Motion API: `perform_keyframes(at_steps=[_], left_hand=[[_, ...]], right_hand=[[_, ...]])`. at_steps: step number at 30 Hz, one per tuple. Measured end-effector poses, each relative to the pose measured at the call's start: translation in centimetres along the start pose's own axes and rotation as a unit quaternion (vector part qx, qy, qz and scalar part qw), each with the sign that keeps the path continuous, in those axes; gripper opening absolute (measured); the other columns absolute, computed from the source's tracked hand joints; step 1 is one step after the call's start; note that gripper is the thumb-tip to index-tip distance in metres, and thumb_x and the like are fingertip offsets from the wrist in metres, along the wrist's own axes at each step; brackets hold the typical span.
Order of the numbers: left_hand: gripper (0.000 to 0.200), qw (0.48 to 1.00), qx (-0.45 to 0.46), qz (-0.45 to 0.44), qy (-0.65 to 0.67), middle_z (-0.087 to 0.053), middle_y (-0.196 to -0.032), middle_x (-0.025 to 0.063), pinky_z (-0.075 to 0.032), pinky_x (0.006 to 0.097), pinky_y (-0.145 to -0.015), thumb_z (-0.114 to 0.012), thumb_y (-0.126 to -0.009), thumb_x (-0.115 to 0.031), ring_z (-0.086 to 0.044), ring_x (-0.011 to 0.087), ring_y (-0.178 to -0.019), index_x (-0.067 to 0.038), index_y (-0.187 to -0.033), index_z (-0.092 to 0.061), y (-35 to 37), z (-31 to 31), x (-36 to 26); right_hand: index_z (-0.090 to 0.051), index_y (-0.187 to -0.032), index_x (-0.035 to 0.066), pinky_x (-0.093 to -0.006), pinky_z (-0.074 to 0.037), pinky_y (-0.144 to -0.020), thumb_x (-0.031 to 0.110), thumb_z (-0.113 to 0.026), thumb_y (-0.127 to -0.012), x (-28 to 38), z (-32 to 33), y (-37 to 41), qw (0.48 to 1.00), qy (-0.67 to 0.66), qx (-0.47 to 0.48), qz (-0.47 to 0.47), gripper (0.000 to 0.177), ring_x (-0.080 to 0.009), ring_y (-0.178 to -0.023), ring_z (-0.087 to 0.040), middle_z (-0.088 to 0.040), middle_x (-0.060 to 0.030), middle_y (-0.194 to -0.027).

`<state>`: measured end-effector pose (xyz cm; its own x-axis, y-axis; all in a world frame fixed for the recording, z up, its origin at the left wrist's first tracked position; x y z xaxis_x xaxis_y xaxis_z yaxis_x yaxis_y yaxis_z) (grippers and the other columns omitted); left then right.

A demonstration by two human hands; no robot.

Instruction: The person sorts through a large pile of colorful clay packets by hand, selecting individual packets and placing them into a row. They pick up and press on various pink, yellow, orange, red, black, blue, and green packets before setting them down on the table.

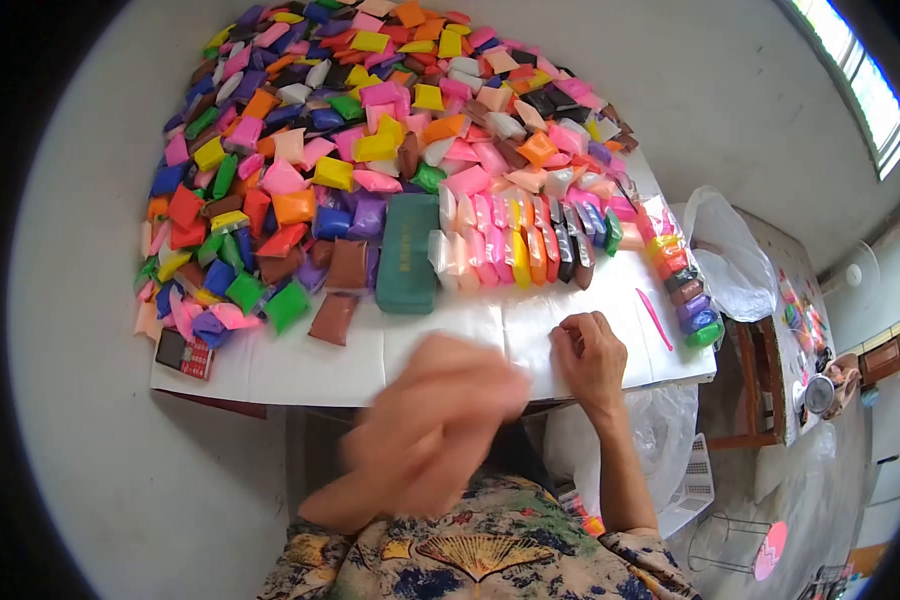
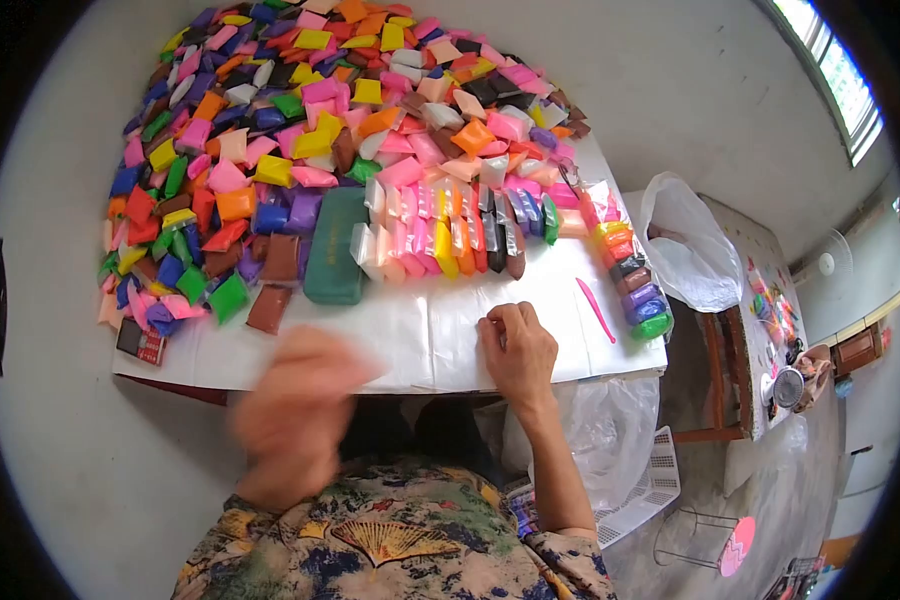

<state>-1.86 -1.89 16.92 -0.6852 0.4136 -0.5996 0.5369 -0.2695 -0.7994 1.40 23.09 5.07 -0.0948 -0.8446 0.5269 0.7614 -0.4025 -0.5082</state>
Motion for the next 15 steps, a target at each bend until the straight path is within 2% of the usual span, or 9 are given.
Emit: perform_keyframes(at_steps=[1, 2, 3, 5, 6, 9, 15], left_hand=[[0.027, 0.997, -0.058, -0.03, 0.04, -0.057, -0.114, 0.0179, -0.045, 0.0429, -0.09, -0.052, -0.096, -0.014, -0.056, 0.0284, -0.111, 0.003, -0.115, -0.059, 0.8, 3.2, -3.2], [0.035, 0.991, -0.125, -0.05, 0.029, -0.046, -0.129, 0.0198, -0.039, 0.0446, -0.099, -0.05, -0.097, -0.024, -0.047, 0.0302, -0.123, 0.004, -0.118, -0.055, 2.9, 8.1, -7.4], [0.035, 0.979, -0.169, -0.107, 0.026, -0.047, -0.128, 0.0198, -0.039, 0.0443, -0.099, -0.05, -0.097, -0.024, -0.047, 0.03, -0.122, 0.004, -0.118, -0.055, 3.5, 10.5, -11.0], [0.034, 0.956, -0.152, -0.25, 0.019, -0.049, -0.127, 0.0198, -0.04, 0.0438, -0.099, -0.05, -0.097, -0.023, -0.048, 0.0295, -0.12, 0.004, -0.118, -0.056, 1.8, 9.8, -14.5], [0.034, 0.945, -0.141, -0.295, 0.016, -0.049, -0.127, 0.0198, -0.04, 0.0435, -0.098, -0.05, -0.097, -0.023, -0.049, 0.0293, -0.119, 0.004, -0.117, -0.056, 1.0, 9.0, -15.1], [0.033, 0.931, -0.127, -0.341, -0.009, -0.052, -0.125, 0.0198, -0.041, 0.0427, -0.098, -0.05, -0.097, -0.022, -0.05, 0.0286, -0.117, 0.004, -0.117, -0.057, 0.0, 8.1, -15.3], [0.031, 0.92, -0.121, -0.369, -0.051, -0.056, -0.123, 0.0197, -0.044, 0.0411, -0.097, -0.05, -0.098, -0.021, -0.053, 0.0272, -0.111, 0.003, -0.116, -0.058, -0.6, 8.2, -15.1]], right_hand=[[-0.064, -0.087, 0.006, -0.0401, -0.051, -0.061, 0.008, -0.071, -0.084, 0.4, 0.0, 0.2, 0.999, 0.041, -0.016, 0.011, 0.009, -0.0296, -0.066, -0.064, -0.061, -0.0099, -0.081], [-0.063, -0.087, 0.006, -0.0404, -0.051, -0.061, 0.009, -0.071, -0.084, 0.4, 0.0, 0.3, 0.999, 0.045, -0.018, 0.011, 0.009, -0.0301, -0.066, -0.064, -0.061, -0.0099, -0.081], [-0.063, -0.087, 0.006, -0.0407, -0.051, -0.061, 0.009, -0.071, -0.084, 0.4, 0.0, 0.3, 0.999, 0.05, -0.02, 0.011, 0.009, -0.0306, -0.067, -0.064, -0.06, -0.0099, -0.08], [-0.063, -0.087, 0.006, -0.041, -0.051, -0.061, 0.009, -0.071, -0.084, 0.5, -0.1, 0.2, 0.998, 0.058, -0.022, 0.016, 0.009, -0.0308, -0.066, -0.064, -0.06, -0.0099, -0.08], [-0.063, -0.087, 0.006, -0.0409, -0.051, -0.061, 0.009, -0.071, -0.084, 0.4, -0.1, 0.3, 0.998, 0.062, -0.023, 0.02, 0.009, -0.0304, -0.066, -0.064, -0.06, -0.0099, -0.08], [-0.063, -0.088, 0.007, -0.0401, -0.05, -0.06, 0.008, -0.071, -0.084, 0.5, 0.0, 0.4, 0.998, 0.056, -0.026, 0.023, 0.009, -0.0276, -0.064, -0.064, -0.06, -0.0096, -0.08], [-0.063, -0.088, 0.007, -0.0389, -0.049, -0.058, 0.006, -0.072, -0.083, 0.7, 0.1, 0.5, 0.998, 0.054, -0.024, 0.017, 0.01, -0.0257, -0.063, -0.064, -0.059, -0.0097, -0.079]])
Point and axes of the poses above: each hand's wrist, its own y-axis away from the middle knuckle, its own z-axis out of the back of the hand, x = y × z, the point moved 7 cm from there along -y, towards the middle knuckle
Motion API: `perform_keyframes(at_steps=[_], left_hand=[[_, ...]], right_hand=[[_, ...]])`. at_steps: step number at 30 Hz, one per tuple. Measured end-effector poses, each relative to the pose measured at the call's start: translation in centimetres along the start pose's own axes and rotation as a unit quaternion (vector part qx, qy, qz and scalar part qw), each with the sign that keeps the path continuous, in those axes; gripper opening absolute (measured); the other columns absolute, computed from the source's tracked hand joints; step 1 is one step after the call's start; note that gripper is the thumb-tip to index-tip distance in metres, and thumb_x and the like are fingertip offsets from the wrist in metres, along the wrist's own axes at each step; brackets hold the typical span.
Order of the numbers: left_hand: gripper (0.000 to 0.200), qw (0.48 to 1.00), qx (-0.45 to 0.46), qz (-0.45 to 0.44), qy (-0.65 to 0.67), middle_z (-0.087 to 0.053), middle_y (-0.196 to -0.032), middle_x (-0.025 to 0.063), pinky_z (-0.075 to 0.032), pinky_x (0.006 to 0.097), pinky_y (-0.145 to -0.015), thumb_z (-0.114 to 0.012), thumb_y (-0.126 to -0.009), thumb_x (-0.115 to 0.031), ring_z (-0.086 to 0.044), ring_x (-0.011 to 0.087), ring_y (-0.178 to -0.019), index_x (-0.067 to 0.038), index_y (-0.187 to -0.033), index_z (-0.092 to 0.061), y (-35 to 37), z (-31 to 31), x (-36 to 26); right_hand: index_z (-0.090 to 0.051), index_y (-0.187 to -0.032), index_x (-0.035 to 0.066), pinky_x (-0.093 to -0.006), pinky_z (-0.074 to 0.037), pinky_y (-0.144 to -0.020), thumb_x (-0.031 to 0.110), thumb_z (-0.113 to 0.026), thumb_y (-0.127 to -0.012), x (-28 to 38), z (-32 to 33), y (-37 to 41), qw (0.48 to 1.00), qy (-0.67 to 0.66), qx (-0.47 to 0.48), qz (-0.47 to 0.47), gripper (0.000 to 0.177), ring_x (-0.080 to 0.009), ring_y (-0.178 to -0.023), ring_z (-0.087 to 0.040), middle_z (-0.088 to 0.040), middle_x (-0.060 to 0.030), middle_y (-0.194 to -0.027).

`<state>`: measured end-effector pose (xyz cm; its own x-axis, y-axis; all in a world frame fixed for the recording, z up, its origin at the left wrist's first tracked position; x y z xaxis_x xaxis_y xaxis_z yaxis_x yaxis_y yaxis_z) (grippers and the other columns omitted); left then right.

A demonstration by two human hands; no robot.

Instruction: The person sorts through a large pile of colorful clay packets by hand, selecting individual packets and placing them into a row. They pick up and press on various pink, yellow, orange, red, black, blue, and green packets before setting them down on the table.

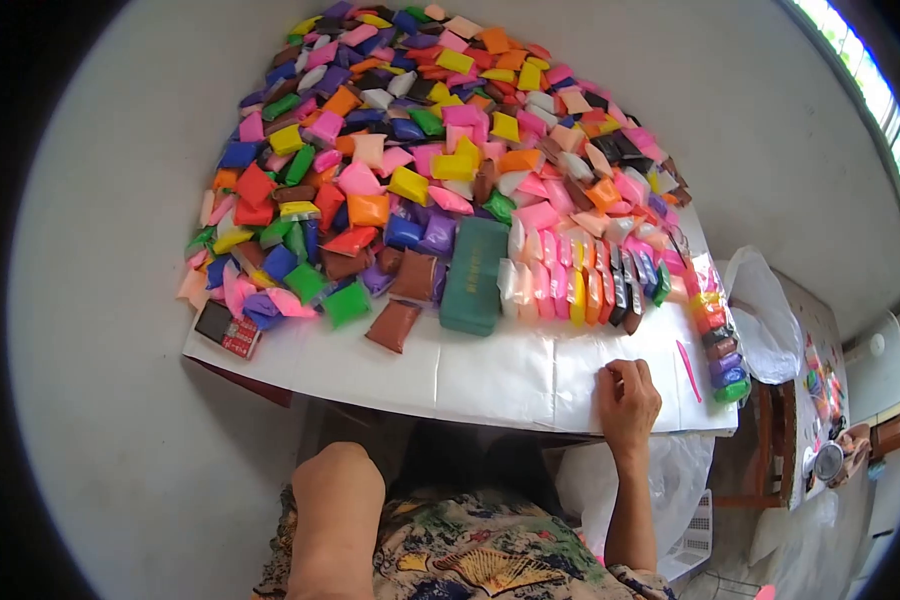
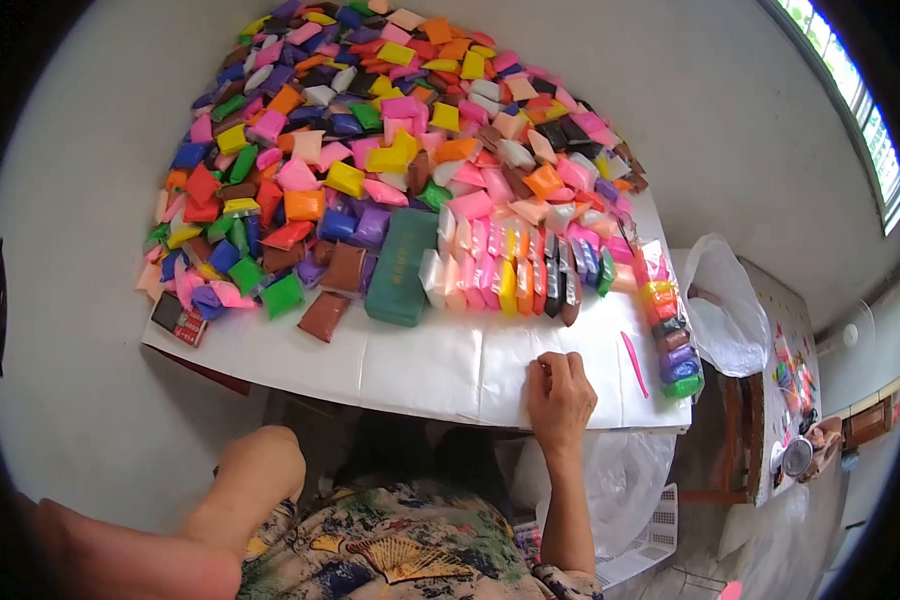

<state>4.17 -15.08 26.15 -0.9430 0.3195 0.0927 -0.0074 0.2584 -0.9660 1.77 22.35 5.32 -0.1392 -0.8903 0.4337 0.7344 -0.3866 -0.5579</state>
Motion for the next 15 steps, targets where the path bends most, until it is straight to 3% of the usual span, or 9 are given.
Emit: perform_keyframes(at_steps=[5, 8, 12, 13, 15], left_hand=[[0.03, 0.999, 0.018, 0.009, -0.037, -0.06, -0.12, 0.0196, -0.046, 0.0397, -0.096, -0.051, -0.098, -0.02, -0.056, 0.026, -0.107, 0.003, -0.116, -0.059, -0.1, -0.1, 2.1], [0.029, 0.994, 0.042, 0.06, -0.084, -0.062, -0.119, 0.0196, -0.047, 0.0389, -0.095, -0.051, -0.099, -0.019, -0.057, 0.0253, -0.104, 0.003, -0.115, -0.06, 0.3, 0.0, 5.8], [0.028, 0.948, 0.056, 0.264, -0.168, -0.065, -0.117, 0.0195, -0.048, 0.0378, -0.095, -0.051, -0.099, -0.018, -0.059, 0.0244, -0.101, 0.003, -0.115, -0.061, 2.2, 1.6, 16.4], [0.021, 0.928, 0.03, 0.337, -0.158, -0.069, -0.11, 0.0096, -0.051, 0.0294, -0.087, -0.048, -0.1, -0.008, -0.06, 0.0137, -0.095, 0.0, -0.111, -0.063, 3.0, 2.8, 19.8], [0.017, 0.886, -0.048, 0.426, -0.18, -0.07, -0.102, 0.0036, -0.052, 0.0256, -0.08, -0.052, -0.099, -0.011, -0.059, 0.0086, -0.085, -0.003, -0.106, -0.066, 5.2, 7.1, 25.9]], right_hand=[[-0.063, -0.088, 0.006, -0.0388, -0.048, -0.057, 0.005, -0.072, -0.083, 0.0, 0.0, 0.1, 1.0, -0.007, -0.009, 0.001, 0.01, -0.0257, -0.061, -0.061, -0.058, -0.0098, -0.078], [-0.063, -0.088, 0.006, -0.0386, -0.048, -0.058, 0.005, -0.072, -0.083, -0.1, 0.0, 0.0, 1.0, 0.003, -0.007, -0.003, 0.01, -0.0256, -0.061, -0.061, -0.058, -0.0099, -0.078], [-0.063, -0.088, 0.005, -0.0385, -0.048, -0.058, 0.006, -0.072, -0.083, 0.0, 0.2, 0.1, 1.0, 0.001, -0.006, -0.006, 0.01, -0.0254, -0.061, -0.062, -0.058, -0.0099, -0.078], [-0.063, -0.088, 0.005, -0.0382, -0.048, -0.058, 0.006, -0.072, -0.083, -0.1, 0.1, 0.1, 1.0, -0.003, -0.007, -0.008, 0.01, -0.0253, -0.061, -0.062, -0.058, -0.0099, -0.078], [-0.064, -0.087, 0.005, -0.0376, -0.048, -0.058, 0.005, -0.072, -0.083, -0.2, 0.1, 0.0, 1.0, -0.013, -0.005, -0.014, 0.01, -0.025, -0.061, -0.062, -0.058, -0.0101, -0.077]])
Point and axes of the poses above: each hand's wrist, its own y-axis away from the middle knuckle, its own z-axis out of the back of the hand, x = y × z, the point moved 7 cm from there along -y, towards the middle knuckle
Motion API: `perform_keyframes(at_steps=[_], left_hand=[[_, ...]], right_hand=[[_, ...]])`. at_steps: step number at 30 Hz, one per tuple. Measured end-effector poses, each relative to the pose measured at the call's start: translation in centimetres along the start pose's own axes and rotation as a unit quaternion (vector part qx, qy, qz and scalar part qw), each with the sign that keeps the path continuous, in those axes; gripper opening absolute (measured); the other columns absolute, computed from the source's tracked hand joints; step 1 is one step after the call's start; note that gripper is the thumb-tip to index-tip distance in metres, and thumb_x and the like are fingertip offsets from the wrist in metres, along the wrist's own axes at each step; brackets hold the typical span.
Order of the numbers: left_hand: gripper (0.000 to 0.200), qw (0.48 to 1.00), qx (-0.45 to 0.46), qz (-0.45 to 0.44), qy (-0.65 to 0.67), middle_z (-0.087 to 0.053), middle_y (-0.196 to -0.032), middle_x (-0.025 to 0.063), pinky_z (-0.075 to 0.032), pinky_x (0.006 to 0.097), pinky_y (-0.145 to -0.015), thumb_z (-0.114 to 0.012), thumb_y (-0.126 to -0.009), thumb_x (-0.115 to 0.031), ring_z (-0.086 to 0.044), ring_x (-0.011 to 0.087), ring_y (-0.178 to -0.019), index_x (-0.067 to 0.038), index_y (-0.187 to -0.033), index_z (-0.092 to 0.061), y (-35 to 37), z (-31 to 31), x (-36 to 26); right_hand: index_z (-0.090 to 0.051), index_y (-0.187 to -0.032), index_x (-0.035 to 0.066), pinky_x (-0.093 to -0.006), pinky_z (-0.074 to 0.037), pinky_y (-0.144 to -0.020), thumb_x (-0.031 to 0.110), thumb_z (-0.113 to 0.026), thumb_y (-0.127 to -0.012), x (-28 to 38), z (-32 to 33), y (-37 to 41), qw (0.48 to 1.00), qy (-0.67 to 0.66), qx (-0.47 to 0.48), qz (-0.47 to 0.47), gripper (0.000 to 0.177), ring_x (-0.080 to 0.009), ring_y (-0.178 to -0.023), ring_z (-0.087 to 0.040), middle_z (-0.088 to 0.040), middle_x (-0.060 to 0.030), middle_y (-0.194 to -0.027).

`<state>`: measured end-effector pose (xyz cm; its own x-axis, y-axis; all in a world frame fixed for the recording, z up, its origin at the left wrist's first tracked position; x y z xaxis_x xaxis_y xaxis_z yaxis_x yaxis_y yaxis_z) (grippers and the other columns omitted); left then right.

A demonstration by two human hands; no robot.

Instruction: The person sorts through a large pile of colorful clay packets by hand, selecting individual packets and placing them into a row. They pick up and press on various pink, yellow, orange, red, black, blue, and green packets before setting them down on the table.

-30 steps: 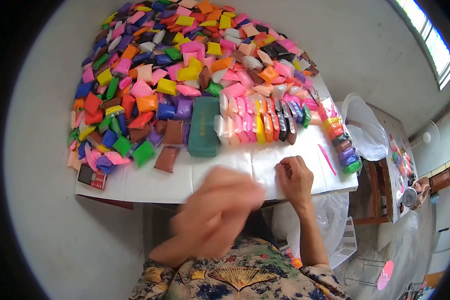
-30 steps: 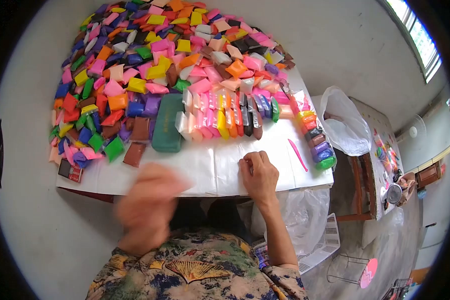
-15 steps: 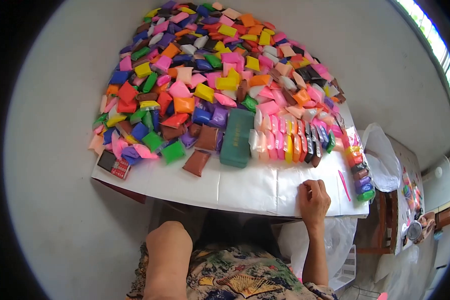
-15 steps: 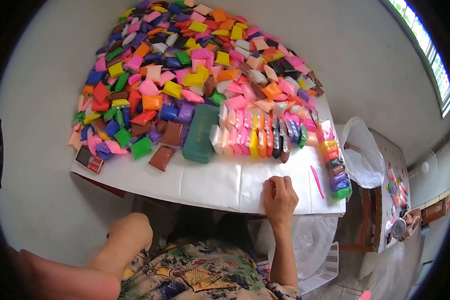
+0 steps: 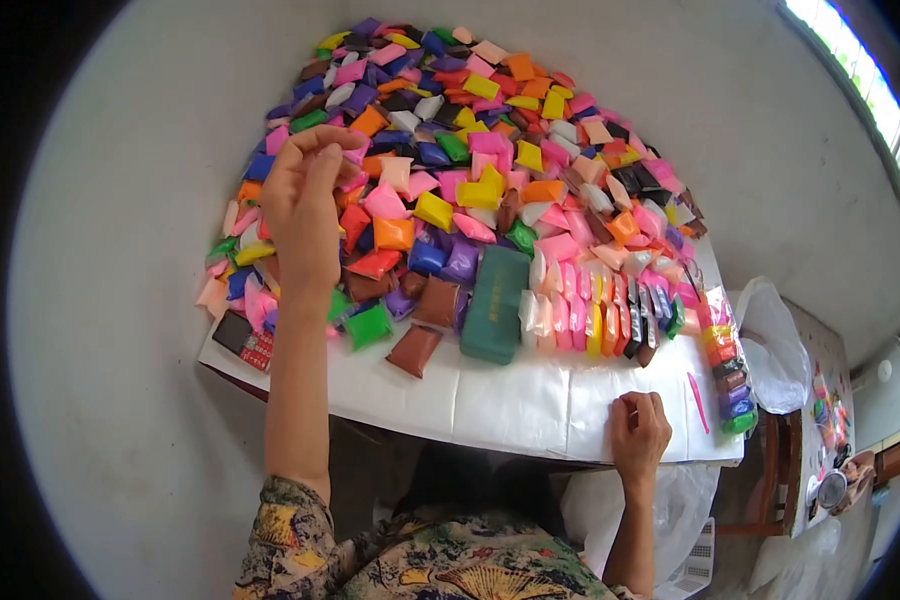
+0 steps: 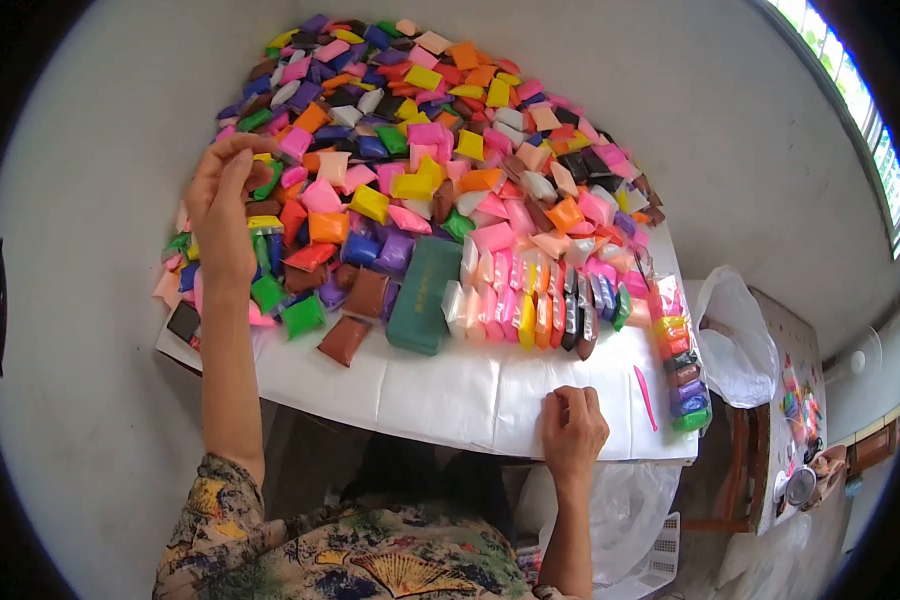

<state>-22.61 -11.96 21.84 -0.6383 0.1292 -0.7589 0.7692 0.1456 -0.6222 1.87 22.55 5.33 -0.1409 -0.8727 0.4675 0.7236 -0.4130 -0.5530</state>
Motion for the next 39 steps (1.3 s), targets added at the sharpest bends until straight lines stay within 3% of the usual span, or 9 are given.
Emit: perform_keyframes(at_steps=[5, 7, 9, 12, 18, 21, 27, 33, 39], left_hand=[[0.015, 0.994, 0.001, -0.002, -0.11, -0.068, -0.091, 0.0023, -0.05, 0.0256, -0.07, -0.054, -0.097, -0.01, -0.06, 0.009, -0.077, -0.003, -0.103, -0.067, -5.9, 1.3, 9.7], [0.015, 0.953, 0.114, -0.077, -0.27, -0.067, -0.086, 0.0066, -0.05, 0.0299, -0.07, -0.056, -0.095, -0.01, -0.062, 0.0128, -0.078, -0.001, -0.099, -0.067, -5.7, -2.1, 9.5], [0.019, 0.906, 0.294, -0.012, -0.304, -0.067, -0.084, 0.0122, -0.051, 0.0347, -0.073, -0.058, -0.093, -0.015, -0.064, 0.0198, -0.08, 0.002, -0.097, -0.067, -4.0, -5.4, 10.6], [0.025, 0.852, 0.369, -0.106, -0.356, -0.068, -0.087, 0.0166, -0.051, 0.0383, -0.075, -0.059, -0.091, -0.02, -0.066, 0.0277, -0.082, 0.003, -0.096, -0.067, -2.8, -8.5, 10.6], [0.023, 0.826, 0.369, -0.145, -0.401, -0.069, -0.091, 0.021, -0.051, 0.0463, -0.078, -0.057, -0.089, -0.018, -0.065, 0.0396, -0.087, 0.002, -0.094, -0.068, -5.8, -10.2, 13.7], [0.02, 0.856, 0.264, -0.148, -0.419, -0.069, -0.089, 0.0208, -0.051, 0.0503, -0.081, -0.057, -0.085, -0.016, -0.065, 0.0409, -0.091, 0.001, -0.085, -0.068, -8.0, -9.4, 14.1], [0.023, 0.721, 0.054, -0.212, -0.657, -0.072, -0.1, 0.0145, -0.049, 0.0481, -0.083, -0.066, -0.082, -0.023, -0.065, 0.0329, -0.099, -0.005, -0.095, -0.072, -16.9, -4.7, 16.2], [0.038, 0.671, -0.024, -0.134, -0.729, -0.069, -0.113, 0.0141, -0.046, 0.0495, -0.088, -0.071, -0.082, -0.034, -0.06, 0.0318, -0.109, -0.004, -0.106, -0.072, -21.0, -3.3, 20.2], [0.032, 0.714, -0.011, -0.104, -0.692, -0.07, -0.107, 0.015, -0.046, 0.0519, -0.09, -0.069, -0.083, -0.033, -0.061, 0.0331, -0.106, -0.006, -0.099, -0.073, -22.1, -2.5, 20.0]], right_hand=[[-0.064, -0.086, 0.003, -0.0361, -0.049, -0.059, 0.004, -0.072, -0.083, 0.0, 0.3, -0.1, 1.0, -0.017, -0.004, -0.016, 0.009, -0.0244, -0.061, -0.062, -0.058, -0.0103, -0.075], [-0.064, -0.085, 0.002, -0.0355, -0.047, -0.057, 0.002, -0.071, -0.083, 0.1, 0.4, -0.1, 0.999, -0.027, -0.009, -0.014, 0.008, -0.0237, -0.059, -0.06, -0.058, -0.0105, -0.075], [-0.064, -0.083, 0.001, -0.0339, -0.044, -0.054, 0.001, -0.07, -0.083, 0.0, 0.4, -0.2, 0.999, -0.04, -0.021, -0.008, 0.006, -0.0217, -0.056, -0.056, -0.057, -0.0105, -0.074], [-0.064, -0.085, 0.002, -0.0367, -0.048, -0.058, 0.002, -0.071, -0.083, -0.2, 0.5, -0.2, 0.999, -0.033, -0.003, -0.033, 0.008, -0.0256, -0.06, -0.06, -0.058, -0.0114, -0.075], [-0.064, -0.084, 0.002, -0.0369, -0.046, -0.056, 0.0, -0.07, -0.082, -0.2, 0.7, -0.2, 0.999, -0.033, -0.02, -0.03, 0.006, -0.0258, -0.059, -0.058, -0.057, -0.0116, -0.074], [-0.064, -0.084, 0.001, -0.0366, -0.045, -0.055, -0.001, -0.069, -0.082, -0.7, 0.5, -0.1, 0.997, -0.048, -0.018, -0.051, 0.006, -0.0249, -0.058, -0.057, -0.057, -0.0117, -0.073], [-0.064, -0.083, 0.0, -0.0357, -0.044, -0.054, -0.001, -0.068, -0.082, -0.6, 0.5, -0.1, 0.998, -0.04, -0.028, -0.046, 0.005, -0.0238, -0.057, -0.056, -0.056, -0.0112, -0.072], [-0.064, -0.083, -0.001, -0.0352, -0.043, -0.054, 0.0, -0.068, -0.083, -1.0, 0.7, -0.1, 0.995, -0.059, -0.035, -0.072, 0.004, -0.0231, -0.057, -0.055, -0.056, -0.0113, -0.072], [-0.063, -0.083, -0.001, -0.0346, -0.043, -0.054, 0.0, -0.067, -0.084, -0.7, 0.9, -0.2, 0.995, -0.071, -0.044, -0.05, 0.004, -0.0231, -0.057, -0.055, -0.056, -0.0116, -0.072]])
Point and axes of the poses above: each hand's wrist, its own y-axis away from the middle knuckle, its own z-axis out of the back of the hand, x = y × z, the point moved 7 cm from there along -y, towards the middle knuckle
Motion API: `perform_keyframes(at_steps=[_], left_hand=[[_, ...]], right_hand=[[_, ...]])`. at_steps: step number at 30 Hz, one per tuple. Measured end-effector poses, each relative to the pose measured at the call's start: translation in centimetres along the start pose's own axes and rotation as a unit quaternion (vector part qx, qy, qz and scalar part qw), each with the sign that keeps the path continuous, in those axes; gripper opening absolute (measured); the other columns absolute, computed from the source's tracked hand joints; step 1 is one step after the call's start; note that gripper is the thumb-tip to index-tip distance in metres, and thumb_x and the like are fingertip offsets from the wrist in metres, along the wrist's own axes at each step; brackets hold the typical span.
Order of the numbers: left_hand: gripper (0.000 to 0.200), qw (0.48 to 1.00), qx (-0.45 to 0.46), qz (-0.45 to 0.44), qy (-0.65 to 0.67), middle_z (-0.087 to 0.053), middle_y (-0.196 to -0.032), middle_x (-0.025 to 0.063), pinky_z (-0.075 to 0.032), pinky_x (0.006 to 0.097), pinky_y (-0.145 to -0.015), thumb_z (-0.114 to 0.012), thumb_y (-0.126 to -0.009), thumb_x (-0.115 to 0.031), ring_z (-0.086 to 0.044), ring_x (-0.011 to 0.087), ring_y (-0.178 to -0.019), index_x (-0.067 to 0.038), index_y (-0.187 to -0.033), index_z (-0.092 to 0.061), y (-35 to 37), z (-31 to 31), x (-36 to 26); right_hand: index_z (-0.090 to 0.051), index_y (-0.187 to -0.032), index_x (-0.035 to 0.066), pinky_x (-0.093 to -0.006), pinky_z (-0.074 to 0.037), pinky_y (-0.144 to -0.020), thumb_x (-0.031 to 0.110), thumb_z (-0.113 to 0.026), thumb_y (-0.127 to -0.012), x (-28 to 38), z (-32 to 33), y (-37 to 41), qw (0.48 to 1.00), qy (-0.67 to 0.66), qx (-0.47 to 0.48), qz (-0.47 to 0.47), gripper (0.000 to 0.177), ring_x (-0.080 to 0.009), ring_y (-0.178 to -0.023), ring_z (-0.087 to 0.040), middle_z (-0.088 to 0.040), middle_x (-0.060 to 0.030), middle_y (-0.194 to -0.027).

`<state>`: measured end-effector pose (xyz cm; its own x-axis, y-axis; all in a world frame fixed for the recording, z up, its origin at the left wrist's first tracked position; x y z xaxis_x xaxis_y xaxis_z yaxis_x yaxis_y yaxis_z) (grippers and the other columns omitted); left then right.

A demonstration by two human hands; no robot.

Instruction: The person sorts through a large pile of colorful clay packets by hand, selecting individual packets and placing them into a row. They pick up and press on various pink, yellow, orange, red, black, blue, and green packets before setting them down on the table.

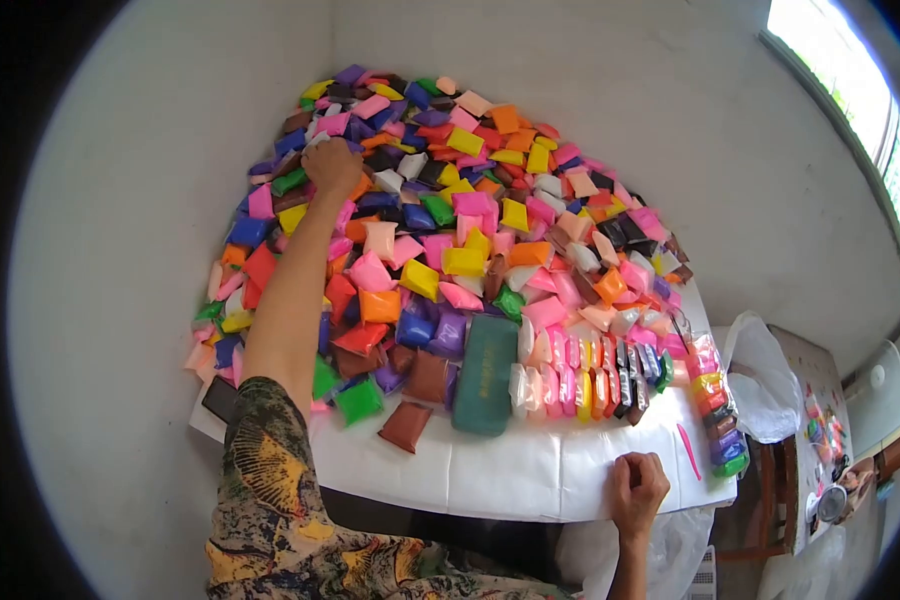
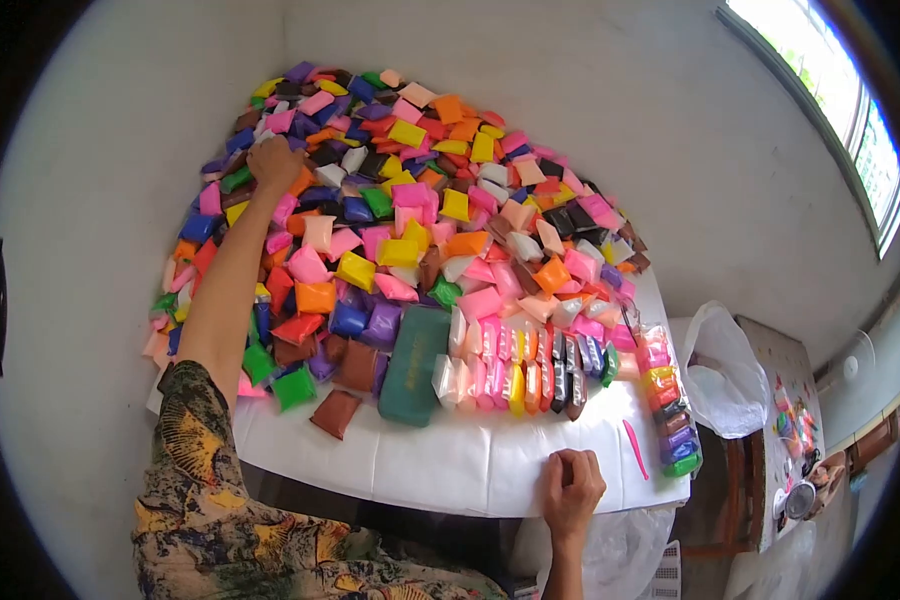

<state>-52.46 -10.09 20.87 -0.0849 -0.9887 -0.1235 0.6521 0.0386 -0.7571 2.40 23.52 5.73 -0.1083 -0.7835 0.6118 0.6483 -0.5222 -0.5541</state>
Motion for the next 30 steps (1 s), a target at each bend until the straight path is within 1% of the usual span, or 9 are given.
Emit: perform_keyframes(at_steps=[6, 10, 14, 17, 19, 22, 24, 27, 30], left_hand=[[0.018, 0.982, -0.082, -0.171, 0.018, -0.071, -0.097, 0.0167, -0.051, 0.05, -0.088, -0.063, -0.082, -0.018, -0.065, 0.0362, -0.103, -0.003, -0.085, -0.072, 1.8, 4.6, -3.0], [0.021, 0.985, -0.05, -0.141, 0.081, -0.069, -0.093, 0.0202, -0.055, 0.0501, -0.076, -0.063, -0.082, -0.019, -0.069, 0.0392, -0.088, -0.001, -0.086, -0.072, 1.8, 3.1, -1.2], [0.031, 0.963, -0.179, -0.107, 0.171, -0.07, -0.085, 0.0189, -0.055, 0.0443, -0.072, -0.07, -0.081, -0.027, -0.069, 0.0325, -0.082, 0.0, -0.097, -0.072, 4.4, 9.5, -2.1], [0.029, 0.821, 0.16, 0.007, 0.548, -0.07, -0.082, 0.0076, -0.053, 0.0298, -0.069, -0.073, -0.087, -0.018, -0.065, 0.0153, -0.073, -0.001, -0.111, -0.071, 11.9, 14.2, -5.4], [0.022, 0.606, 0.366, 0.031, 0.705, -0.07, -0.098, 0.0007, -0.051, 0.0232, -0.07, -0.068, -0.091, -0.006, -0.062, 0.0061, -0.082, -0.002, -0.112, -0.071, 22.5, 19.6, -11.0], [0.023, 0.48, 0.549, -0.014, 0.685, -0.067, -0.095, -0.0008, -0.05, 0.0218, -0.071, -0.069, -0.09, -0.003, -0.061, 0.0062, -0.082, 0.001, -0.113, -0.069, 35.9, 19.3, -16.2], [0.018, 0.496, 0.58, 0.018, 0.646, -0.066, -0.091, -0.0008, -0.049, 0.0217, -0.069, -0.069, -0.091, -0.006, -0.059, 0.0068, -0.079, 0.002, -0.107, -0.069, 41.7, 17.8, -17.9], [0.02, 0.656, 0.432, -0.048, 0.618, -0.066, -0.088, 0.0168, -0.049, 0.0364, -0.068, -0.071, -0.087, -0.012, -0.062, 0.0252, -0.073, 0.004, -0.099, -0.067, 41.6, 19.6, -17.7], [0.019, 0.707, 0.389, -0.099, 0.582, -0.066, -0.103, 0.0187, -0.049, 0.04, -0.081, -0.065, -0.092, -0.012, -0.063, 0.0324, -0.092, 0.005, -0.102, -0.066, 41.2, 20.4, -17.8]], right_hand=[[-0.064, -0.083, -0.001, -0.0345, -0.044, -0.054, 0.001, -0.068, -0.084, -0.1, -0.2, 0.0, 1.0, 0.004, 0.0, 0.003, 0.004, -0.0238, -0.057, -0.056, -0.057, -0.0124, -0.073], [-0.065, -0.082, -0.002, -0.0313, -0.043, -0.055, 0.001, -0.068, -0.084, -0.3, -0.2, 0.1, 1.0, 0.006, -0.012, 0.014, 0.004, -0.0192, -0.058, -0.056, -0.059, -0.0104, -0.071], [-0.065, -0.083, -0.002, -0.0316, -0.044, -0.055, 0.002, -0.068, -0.083, -0.2, -0.1, 0.0, 1.0, 0.008, -0.009, 0.023, 0.005, -0.0198, -0.058, -0.057, -0.059, -0.011, -0.072], [-0.065, -0.085, 0.0, -0.0361, -0.048, -0.059, 0.003, -0.069, -0.085, -0.3, -0.1, 0.1, 1.0, 0.016, 0.0, 0.012, 0.005, -0.0268, -0.062, -0.061, -0.06, -0.0134, -0.076], [-0.065, -0.085, 0.0, -0.0365, -0.049, -0.06, 0.003, -0.069, -0.085, -0.4, -0.2, 0.0, 1.0, 0.021, 0.002, 0.011, 0.005, -0.0273, -0.063, -0.062, -0.061, -0.0136, -0.077], [-0.065, -0.085, 0.0, -0.0366, -0.05, -0.062, 0.005, -0.068, -0.086, -0.7, -0.3, 0.0, 1.0, 0.028, 0.008, 0.005, 0.006, -0.0282, -0.064, -0.063, -0.062, -0.0141, -0.078], [-0.065, -0.085, 0.0, -0.0361, -0.05, -0.062, 0.005, -0.069, -0.086, -0.6, -0.3, 0.0, 0.999, 0.029, 0.005, 0.012, 0.006, -0.0268, -0.064, -0.063, -0.063, -0.0133, -0.079], [-0.066, -0.087, 0.0, -0.0337, -0.051, -0.061, 0.005, -0.069, -0.086, -0.7, -0.2, 0.0, 1.0, 0.011, 0.006, 0.01, 0.006, -0.0244, -0.063, -0.064, -0.064, -0.0122, -0.08], [-0.067, -0.094, 0.001, -0.0346, -0.052, -0.064, 0.0, -0.069, -0.084, -0.2, 0.1, 0.2, 1.0, 0.0, 0.006, 0.022, 0.01, -0.025, -0.069, -0.066, -0.065, -0.0131, -0.086]])
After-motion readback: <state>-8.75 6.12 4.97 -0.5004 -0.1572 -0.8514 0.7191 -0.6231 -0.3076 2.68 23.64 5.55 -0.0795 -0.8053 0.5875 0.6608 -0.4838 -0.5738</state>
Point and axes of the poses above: each hand's wrist, its own y-axis away from the middle knuckle, its own z-axis out of the back of the hand, x = y × z, the point moved 7 cm from there along -y, towards the middle knuckle
